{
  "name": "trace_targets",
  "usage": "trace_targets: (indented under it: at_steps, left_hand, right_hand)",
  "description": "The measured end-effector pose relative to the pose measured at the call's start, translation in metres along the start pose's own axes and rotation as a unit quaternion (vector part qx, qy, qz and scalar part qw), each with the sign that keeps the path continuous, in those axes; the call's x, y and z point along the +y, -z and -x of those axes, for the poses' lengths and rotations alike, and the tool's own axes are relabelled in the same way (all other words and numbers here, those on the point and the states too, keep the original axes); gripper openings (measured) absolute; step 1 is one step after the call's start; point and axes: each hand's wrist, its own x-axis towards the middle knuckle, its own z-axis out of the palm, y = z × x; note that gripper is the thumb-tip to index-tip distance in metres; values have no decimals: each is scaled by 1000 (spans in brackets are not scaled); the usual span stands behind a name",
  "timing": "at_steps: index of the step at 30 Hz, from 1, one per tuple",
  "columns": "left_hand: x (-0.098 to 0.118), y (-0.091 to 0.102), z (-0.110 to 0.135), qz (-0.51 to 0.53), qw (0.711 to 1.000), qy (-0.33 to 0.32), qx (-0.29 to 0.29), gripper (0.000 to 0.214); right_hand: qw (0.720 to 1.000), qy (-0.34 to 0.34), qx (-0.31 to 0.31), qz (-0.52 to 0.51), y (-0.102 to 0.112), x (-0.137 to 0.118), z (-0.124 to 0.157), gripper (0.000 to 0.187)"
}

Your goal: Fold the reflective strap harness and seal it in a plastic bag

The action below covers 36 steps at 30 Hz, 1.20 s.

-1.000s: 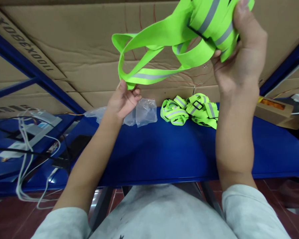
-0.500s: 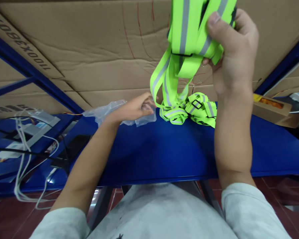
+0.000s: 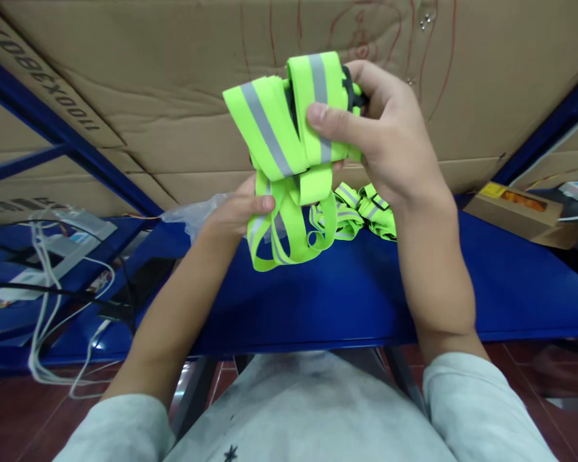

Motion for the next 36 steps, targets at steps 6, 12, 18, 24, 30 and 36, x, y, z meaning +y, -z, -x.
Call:
trace_targets:
  at_steps: [6,12,18,24,30,36]
  left_hand:
    - [-14,-23,1,130,980,118,-99,72]
    - [-16,-34,2,149,982,92,-71,64]
    - [-9,-39,0,160,984,54,-63,51]
    - [15,-40,2,103,994,31,-32,97]
    - [16,-32,-7,67,994,60,66,59]
    - [-2,-19,-9,120,989,63,62,32]
  right_hand:
    - [999,4,-5,42,-8,11,0,34]
    - [992,87,-8,92,-11,19,-1,40]
    - [967,177,-58,175,-18,16,4,35]
    - [945,143,-72,284,-15,19,8,28]
    - [941,155,-214,211,2,28,-4,24]
    - [979,57,-148,128,13,46,-12,45]
